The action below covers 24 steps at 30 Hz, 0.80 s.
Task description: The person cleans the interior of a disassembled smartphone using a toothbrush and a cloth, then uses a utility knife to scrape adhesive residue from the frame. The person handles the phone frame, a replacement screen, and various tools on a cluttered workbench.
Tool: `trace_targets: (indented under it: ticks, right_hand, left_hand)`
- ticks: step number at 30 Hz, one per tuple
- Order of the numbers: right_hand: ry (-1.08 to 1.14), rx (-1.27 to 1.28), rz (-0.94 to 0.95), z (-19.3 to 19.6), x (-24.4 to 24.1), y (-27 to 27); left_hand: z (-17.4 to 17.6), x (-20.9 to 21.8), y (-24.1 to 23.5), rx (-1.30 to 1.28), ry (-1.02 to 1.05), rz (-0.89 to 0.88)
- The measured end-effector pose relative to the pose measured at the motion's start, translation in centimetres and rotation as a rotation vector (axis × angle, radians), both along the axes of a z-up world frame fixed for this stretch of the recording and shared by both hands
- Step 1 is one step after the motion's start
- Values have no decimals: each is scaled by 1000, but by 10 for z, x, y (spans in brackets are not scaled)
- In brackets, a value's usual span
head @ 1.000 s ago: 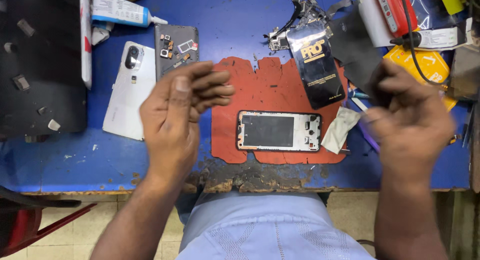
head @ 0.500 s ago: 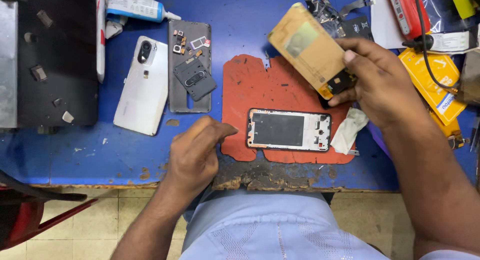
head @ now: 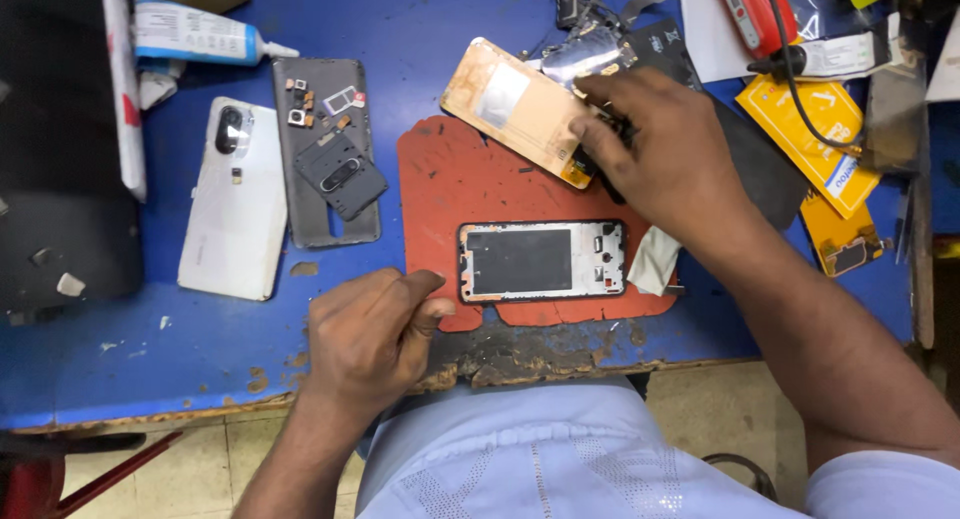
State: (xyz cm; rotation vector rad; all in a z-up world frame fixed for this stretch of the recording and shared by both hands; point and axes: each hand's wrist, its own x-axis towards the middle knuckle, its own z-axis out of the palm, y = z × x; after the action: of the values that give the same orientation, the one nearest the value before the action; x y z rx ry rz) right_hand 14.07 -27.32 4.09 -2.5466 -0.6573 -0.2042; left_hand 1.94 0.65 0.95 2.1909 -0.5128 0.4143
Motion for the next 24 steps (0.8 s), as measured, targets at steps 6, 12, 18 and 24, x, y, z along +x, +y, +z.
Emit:
trace_targets:
  ticks: [6,12,18,24]
  right_hand:
    - [-36,-16,-30,-6,-12,-43]
    - [-296,-187,-290,-13,36,-175]
    - [-228,-600,-141,-29,57,-211]
    - [-153,-391,-82,-52,61,-231]
  left_hand:
    - [9,7,-7,100,12,-130]
    - [5,9,-7,135,26,-174]
    - [2,11,-10,188,69,-183]
    - [1,15,-14,294,143,-168]
